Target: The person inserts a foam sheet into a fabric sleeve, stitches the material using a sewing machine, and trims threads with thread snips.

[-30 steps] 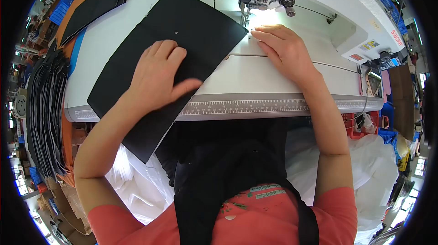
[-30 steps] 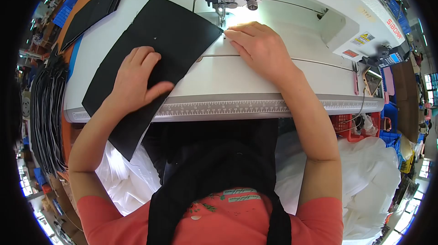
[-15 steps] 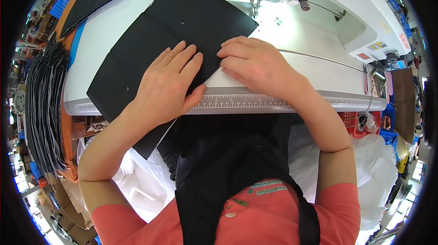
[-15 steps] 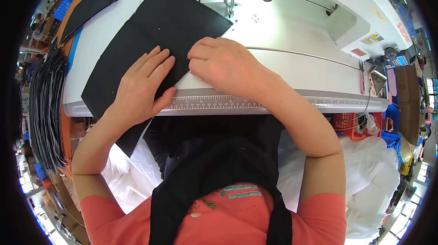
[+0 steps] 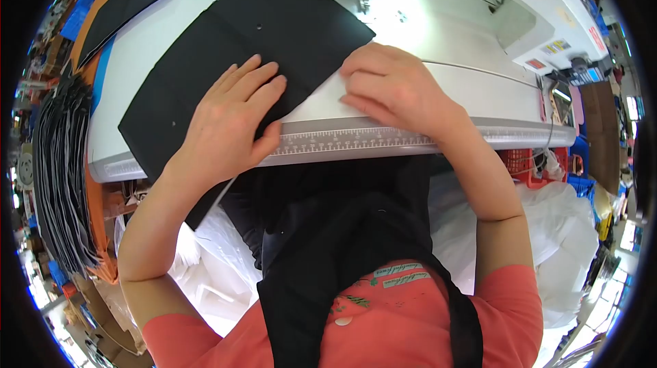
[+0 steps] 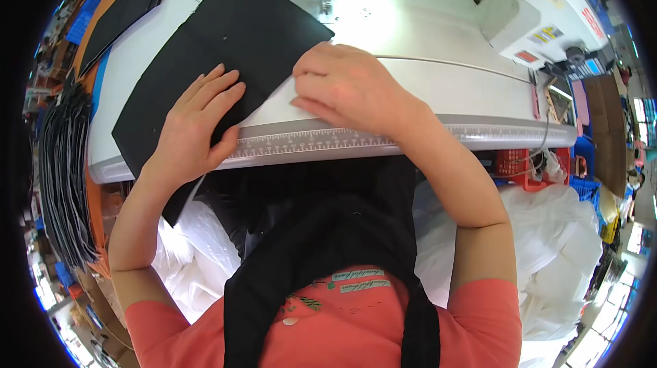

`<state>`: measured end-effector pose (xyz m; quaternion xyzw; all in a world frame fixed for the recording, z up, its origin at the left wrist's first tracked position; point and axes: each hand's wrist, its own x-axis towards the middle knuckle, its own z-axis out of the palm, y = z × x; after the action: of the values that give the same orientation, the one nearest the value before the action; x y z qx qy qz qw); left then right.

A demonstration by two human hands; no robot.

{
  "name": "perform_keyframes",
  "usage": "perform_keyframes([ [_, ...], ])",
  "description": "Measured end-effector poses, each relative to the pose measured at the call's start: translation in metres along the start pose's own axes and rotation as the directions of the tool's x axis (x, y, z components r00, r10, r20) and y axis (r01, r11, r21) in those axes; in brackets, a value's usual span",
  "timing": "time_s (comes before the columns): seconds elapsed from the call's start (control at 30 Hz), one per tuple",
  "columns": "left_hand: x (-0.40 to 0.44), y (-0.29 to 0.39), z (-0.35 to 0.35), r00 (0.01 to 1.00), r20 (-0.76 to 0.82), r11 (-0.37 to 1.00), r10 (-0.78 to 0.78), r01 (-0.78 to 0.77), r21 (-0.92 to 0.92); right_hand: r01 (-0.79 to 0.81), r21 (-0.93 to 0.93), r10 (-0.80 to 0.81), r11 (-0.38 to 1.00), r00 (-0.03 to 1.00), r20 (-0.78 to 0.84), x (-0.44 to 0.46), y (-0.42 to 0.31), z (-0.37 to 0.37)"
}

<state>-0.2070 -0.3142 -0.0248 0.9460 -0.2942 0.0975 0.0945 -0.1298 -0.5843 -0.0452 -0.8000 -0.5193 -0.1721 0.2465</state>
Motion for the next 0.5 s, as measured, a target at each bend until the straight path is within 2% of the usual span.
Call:
perform_keyframes([
  [0.07, -0.002, -0.002, -0.001, 1.0, 0.025, 0.998, 0.0, 0.002, -0.063, -0.035, -0.008, 0.034, 0.999, 0.999, -0.041, -0.015, 0.0, -0.007],
  [0.13, -0.005, -0.003, -0.003, 0.998, 0.019, 0.99, 0.063, -0.06, -0.126, -0.139, 0.01, 0.139, 0.99, 0.98, -0.144, -0.032, -0.005, -0.011],
  [0.23, -0.009, 0.003, -0.005, 0.999, 0.027, 0.99, 0.039, -0.035, -0.134, -0.282, 0.018, 0.276, 0.959, 0.92, -0.277, -0.065, -0.01, -0.029],
  [0.33, -0.01, 0.008, 0.0, 0.998, 0.013, 0.988, 0.06, -0.058, -0.143, -0.463, -0.166, 0.373, 0.871, 0.841, -0.393, -0.107, -0.002, -0.061],
  [0.37, -0.011, 0.009, 0.002, 0.999, 0.013, 0.991, 0.048, -0.046, -0.126, -0.577, -0.208, 0.433, 0.789, 0.764, -0.478, -0.125, 0.005, -0.071],
  [0.4, -0.011, 0.007, 0.003, 0.998, 0.001, 0.987, 0.063, -0.062, -0.148, -0.619, -0.355, 0.398, 0.701, 0.752, -0.525, -0.145, 0.017, -0.084],
  [0.43, -0.012, 0.007, 0.003, 0.998, -0.004, 0.984, 0.065, -0.065, -0.167, -0.744, -0.299, 0.508, 0.597, 0.64, -0.577, -0.163, 0.023, -0.101],
  [0.5, -0.012, 0.006, 0.001, 0.997, 0.014, 0.983, 0.069, -0.066, -0.173, -0.754, -0.53, 0.502, 0.388, 0.655, -0.565, -0.216, 0.065, -0.135],
])
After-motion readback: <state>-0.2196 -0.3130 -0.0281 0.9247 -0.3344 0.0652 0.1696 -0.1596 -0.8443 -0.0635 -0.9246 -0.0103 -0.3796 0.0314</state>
